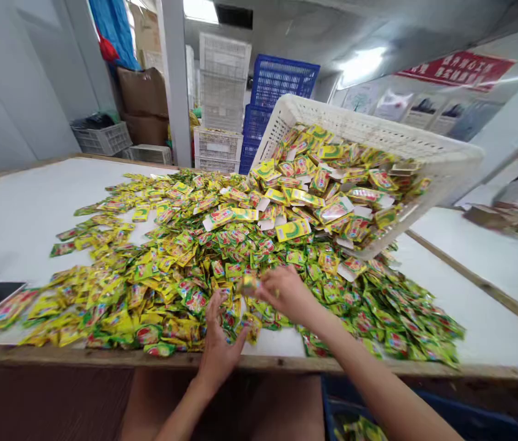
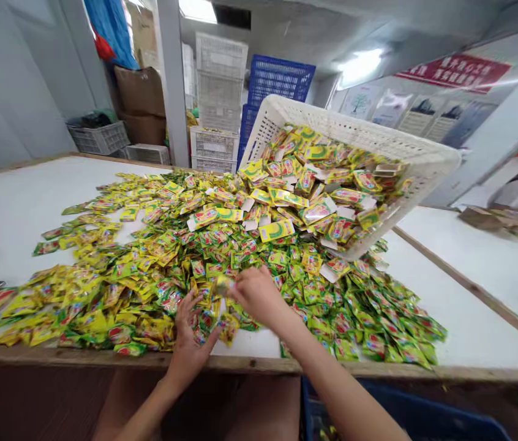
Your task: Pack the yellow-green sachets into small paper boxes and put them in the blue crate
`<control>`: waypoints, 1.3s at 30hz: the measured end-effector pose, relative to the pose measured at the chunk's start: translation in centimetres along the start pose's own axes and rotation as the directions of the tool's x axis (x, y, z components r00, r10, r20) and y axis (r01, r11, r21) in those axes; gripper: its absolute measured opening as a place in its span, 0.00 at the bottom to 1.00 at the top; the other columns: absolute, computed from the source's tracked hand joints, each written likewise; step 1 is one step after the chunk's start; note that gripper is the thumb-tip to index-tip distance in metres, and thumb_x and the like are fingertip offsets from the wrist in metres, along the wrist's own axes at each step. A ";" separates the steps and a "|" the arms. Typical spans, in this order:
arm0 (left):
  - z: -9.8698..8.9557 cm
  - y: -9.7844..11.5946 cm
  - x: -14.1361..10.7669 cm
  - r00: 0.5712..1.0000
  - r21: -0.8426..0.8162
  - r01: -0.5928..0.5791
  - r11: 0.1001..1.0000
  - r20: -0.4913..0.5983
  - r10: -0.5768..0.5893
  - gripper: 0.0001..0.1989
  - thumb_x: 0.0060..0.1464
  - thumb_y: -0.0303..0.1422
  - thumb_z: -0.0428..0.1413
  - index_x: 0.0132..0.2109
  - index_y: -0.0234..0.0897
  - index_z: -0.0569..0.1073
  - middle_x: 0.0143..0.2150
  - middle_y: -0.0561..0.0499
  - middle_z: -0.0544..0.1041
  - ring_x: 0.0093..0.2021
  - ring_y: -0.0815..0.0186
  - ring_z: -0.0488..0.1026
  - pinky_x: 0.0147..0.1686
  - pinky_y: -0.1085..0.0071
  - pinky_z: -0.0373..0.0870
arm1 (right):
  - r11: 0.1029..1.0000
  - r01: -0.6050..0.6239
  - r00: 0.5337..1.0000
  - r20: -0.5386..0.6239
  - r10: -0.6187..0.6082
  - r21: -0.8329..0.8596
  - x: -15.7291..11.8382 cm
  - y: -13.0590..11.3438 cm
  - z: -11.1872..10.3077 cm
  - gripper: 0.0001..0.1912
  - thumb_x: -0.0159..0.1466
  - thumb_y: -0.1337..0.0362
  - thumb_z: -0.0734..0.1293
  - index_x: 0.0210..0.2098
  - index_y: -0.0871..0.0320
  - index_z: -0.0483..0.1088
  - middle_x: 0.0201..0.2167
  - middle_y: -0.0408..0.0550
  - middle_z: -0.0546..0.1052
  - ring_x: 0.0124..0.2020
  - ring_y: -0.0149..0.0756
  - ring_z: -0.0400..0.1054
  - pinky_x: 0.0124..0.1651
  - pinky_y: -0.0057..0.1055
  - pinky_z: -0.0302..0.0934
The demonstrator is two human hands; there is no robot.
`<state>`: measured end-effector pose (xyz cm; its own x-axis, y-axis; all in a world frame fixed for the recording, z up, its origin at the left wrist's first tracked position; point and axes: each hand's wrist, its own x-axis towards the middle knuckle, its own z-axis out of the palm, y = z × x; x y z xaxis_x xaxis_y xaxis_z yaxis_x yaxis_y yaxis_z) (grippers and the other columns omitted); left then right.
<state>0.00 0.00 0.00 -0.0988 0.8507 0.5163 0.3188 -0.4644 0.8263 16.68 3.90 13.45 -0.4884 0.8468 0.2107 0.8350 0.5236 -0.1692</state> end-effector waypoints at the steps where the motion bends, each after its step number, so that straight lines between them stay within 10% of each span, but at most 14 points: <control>1: -0.2 0.0 -0.1 0.993 0.006 -0.012 1.000 0.114 0.011 0.33 0.51 0.33 0.55 0.61 0.39 0.49 0.61 0.39 0.56 0.59 0.57 0.58 0.55 0.58 0.57 | 0.998 0.063 0.997 0.053 -0.064 0.016 -1.0 -0.9 0.6 0.15 0.63 0.62 0.61 0.22 0.58 0.71 0.27 0.45 0.73 0.35 0.36 0.63 0.44 0.39 0.48; 4: -0.6 0.0 -0.3 0.949 -0.013 0.032 0.999 0.313 -0.027 0.17 0.52 0.34 0.54 0.50 0.41 0.66 0.47 0.46 0.72 0.48 0.59 0.69 0.49 0.62 0.63 | 0.989 0.093 0.995 0.026 -0.097 0.115 -3.6 -2.6 2.4 0.12 0.61 0.61 0.63 0.23 0.57 0.70 0.30 0.46 0.73 0.38 0.37 0.63 0.45 0.38 0.50; 8: -1.1 0.0 0.2 0.939 -0.113 0.259 0.959 0.263 -0.222 0.09 0.50 0.37 0.55 0.38 0.37 0.68 0.32 0.52 0.73 0.33 0.65 0.71 0.34 0.72 0.66 | 0.898 -0.129 0.906 -0.318 0.279 0.420 -5.3 -2.0 5.0 0.08 0.59 0.61 0.64 0.38 0.56 0.66 0.46 0.51 0.69 0.47 0.42 0.61 0.48 0.40 0.54; 13: -1.0 -0.1 1.2 0.890 -0.334 0.389 0.859 0.377 -0.257 0.11 0.43 0.34 0.61 0.32 0.35 0.68 0.28 0.54 0.72 0.31 0.67 0.70 0.32 0.75 0.66 | 0.617 -0.162 0.891 -0.155 0.427 0.770 -5.5 -2.3 7.7 0.18 0.60 0.63 0.62 0.49 0.56 0.56 0.35 0.47 0.72 0.31 0.34 0.67 0.36 0.31 0.62; 16: -0.8 -0.3 1.1 0.815 -0.372 0.482 0.793 0.522 -0.250 0.17 0.41 0.33 0.62 0.40 0.33 0.71 0.34 0.50 0.77 0.33 0.64 0.73 0.33 0.72 0.68 | 0.688 -0.125 0.935 -0.147 0.323 0.715 -5.4 -3.3 7.7 0.17 0.60 0.66 0.62 0.49 0.54 0.59 0.35 0.45 0.72 0.34 0.34 0.66 0.39 0.31 0.61; 23: -0.8 -1.0 0.5 0.880 -0.432 0.472 0.768 0.184 -0.437 0.17 0.45 0.35 0.61 0.42 0.31 0.74 0.41 0.43 0.79 0.42 0.58 0.75 0.44 0.66 0.69 | 0.794 -0.288 0.832 -0.270 0.484 0.536 -5.8 0.3 8.9 0.08 0.61 0.65 0.59 0.39 0.57 0.67 0.31 0.48 0.72 0.32 0.36 0.66 0.36 0.31 0.60; 39: -1.0 -1.3 0.6 0.881 -0.443 0.460 0.769 0.123 -0.456 0.15 0.43 0.35 0.61 0.39 0.30 0.75 0.37 0.44 0.80 0.36 0.59 0.76 0.37 0.68 0.72 | 0.944 -0.302 0.911 -0.250 0.328 0.136 -3.8 1.9 11.3 0.17 0.57 0.66 0.65 0.47 0.54 0.66 0.42 0.50 0.73 0.44 0.45 0.62 0.45 0.40 0.52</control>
<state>-1.39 0.83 -0.52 -0.1166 0.9919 0.0505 -0.2180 -0.0752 0.9731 17.29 2.71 1.45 -0.1080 0.9199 0.3769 0.9009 0.2509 -0.3543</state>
